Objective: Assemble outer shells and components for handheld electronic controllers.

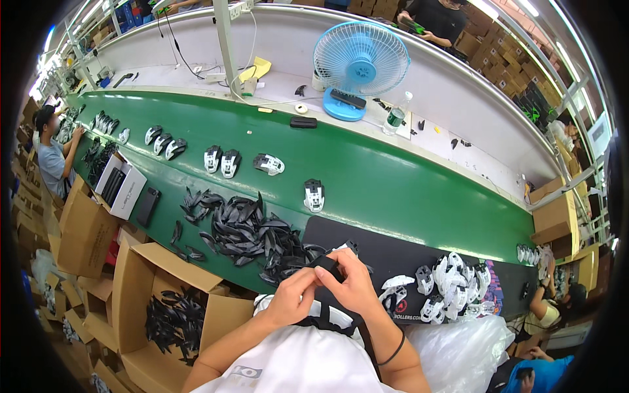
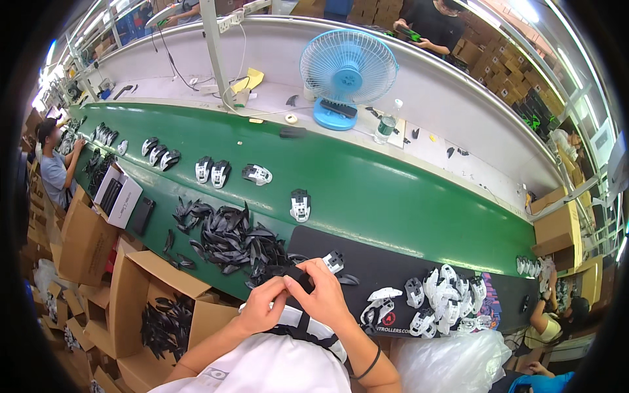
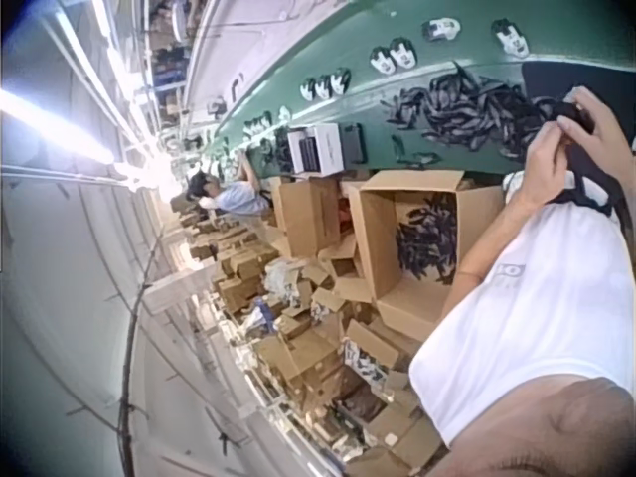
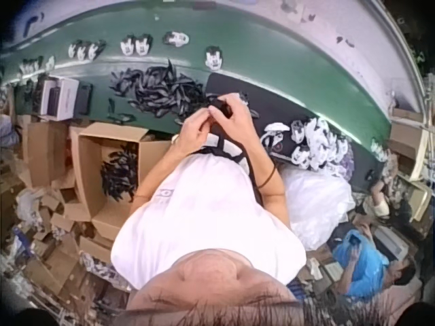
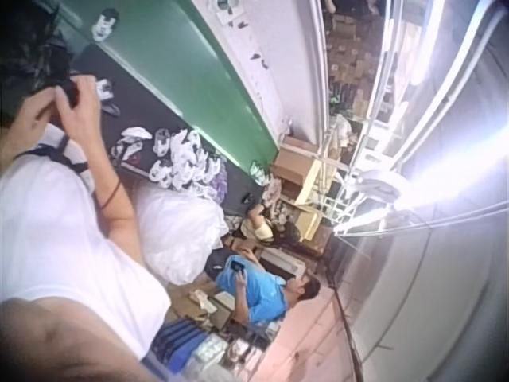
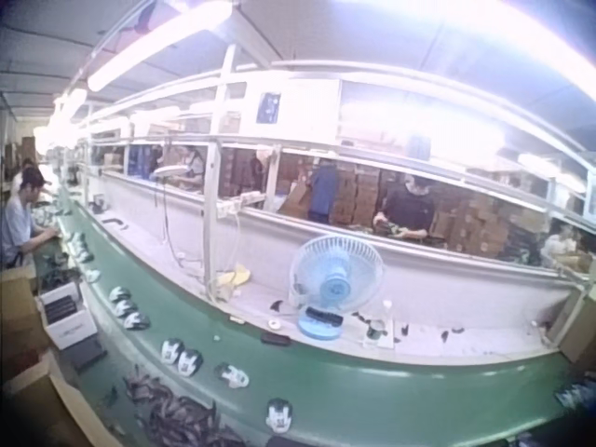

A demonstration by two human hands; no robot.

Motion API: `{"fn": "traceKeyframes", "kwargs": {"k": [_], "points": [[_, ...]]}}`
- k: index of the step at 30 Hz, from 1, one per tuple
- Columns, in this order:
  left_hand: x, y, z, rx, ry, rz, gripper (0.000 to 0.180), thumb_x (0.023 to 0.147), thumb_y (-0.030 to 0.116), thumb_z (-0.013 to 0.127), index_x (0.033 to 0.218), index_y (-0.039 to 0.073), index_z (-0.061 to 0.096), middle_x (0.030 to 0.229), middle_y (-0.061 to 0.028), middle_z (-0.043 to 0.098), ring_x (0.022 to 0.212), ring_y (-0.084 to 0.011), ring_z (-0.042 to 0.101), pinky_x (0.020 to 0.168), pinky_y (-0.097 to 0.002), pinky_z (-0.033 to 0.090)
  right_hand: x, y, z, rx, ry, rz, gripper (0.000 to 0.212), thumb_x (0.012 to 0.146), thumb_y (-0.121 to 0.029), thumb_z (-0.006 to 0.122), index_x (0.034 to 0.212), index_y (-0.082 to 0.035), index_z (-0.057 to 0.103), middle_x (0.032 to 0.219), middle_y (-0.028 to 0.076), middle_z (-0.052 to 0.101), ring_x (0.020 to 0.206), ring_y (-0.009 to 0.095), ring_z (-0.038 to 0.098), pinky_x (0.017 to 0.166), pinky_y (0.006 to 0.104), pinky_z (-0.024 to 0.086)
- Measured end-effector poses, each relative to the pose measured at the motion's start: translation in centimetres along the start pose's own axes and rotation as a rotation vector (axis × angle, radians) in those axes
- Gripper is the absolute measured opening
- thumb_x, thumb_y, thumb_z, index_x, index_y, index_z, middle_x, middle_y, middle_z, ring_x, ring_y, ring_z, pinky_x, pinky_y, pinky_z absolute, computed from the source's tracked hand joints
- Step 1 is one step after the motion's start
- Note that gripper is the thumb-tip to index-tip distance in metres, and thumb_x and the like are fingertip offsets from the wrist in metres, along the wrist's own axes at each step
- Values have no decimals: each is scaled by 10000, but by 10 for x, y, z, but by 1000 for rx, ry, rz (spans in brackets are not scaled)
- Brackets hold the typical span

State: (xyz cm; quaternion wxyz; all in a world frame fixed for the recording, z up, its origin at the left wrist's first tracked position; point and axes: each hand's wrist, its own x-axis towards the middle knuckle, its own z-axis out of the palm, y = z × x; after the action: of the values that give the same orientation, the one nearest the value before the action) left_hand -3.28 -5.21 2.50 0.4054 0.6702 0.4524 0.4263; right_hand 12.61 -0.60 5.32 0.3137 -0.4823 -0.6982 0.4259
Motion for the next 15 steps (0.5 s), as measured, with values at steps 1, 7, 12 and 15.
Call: {"fn": "traceKeyframes", "kwargs": {"k": [1, 7, 12, 15], "points": [[4, 3, -1, 0, 1, 6, 279, 772, -75, 496, 1044, -81, 556, 923, -199, 586, 853, -345, 597, 782, -366, 489, 0, -2, 0, -3, 19, -17, 258, 842, -191, 663, 965, 14, 565, 852, 66, 549, 616, 107, 484, 562, 268, 424], [8, 0, 2, 464, -121, 538, 304, 682, 18, 564, 971, -72, 594, 952, -174, 582, 922, -362, 548, 829, -415, 452, -4, -11, -2, -117, -89, -37, 371, 829, -247, 659, 1074, -6, 520, 977, 155, 551, 857, 315, 580, 732, 362, 474], [44, -11, -18, 460, -252, 451, 470, 753, -27, 523, 1213, -100, 462, 1275, -260, 474, 1156, -405, 502, 963, -451, 440, 11, -36, -29, 31, 76, -186, 444, 804, -157, 654, 1206, -17, 529, 1269, 154, 473, 1053, 259, 562, 755, 298, 517], [69, 18, -36, 261, -59, 524, 589, 718, -155, 460, 1302, -97, 408, 1391, -277, 376, 1282, -409, 400, 1053, -440, 369, 21, -24, -37, 295, 390, -280, 559, 817, -237, 609, 1292, 15, 459, 1340, 159, 433, 1211, 253, 461, 943, 334, 439]]}}
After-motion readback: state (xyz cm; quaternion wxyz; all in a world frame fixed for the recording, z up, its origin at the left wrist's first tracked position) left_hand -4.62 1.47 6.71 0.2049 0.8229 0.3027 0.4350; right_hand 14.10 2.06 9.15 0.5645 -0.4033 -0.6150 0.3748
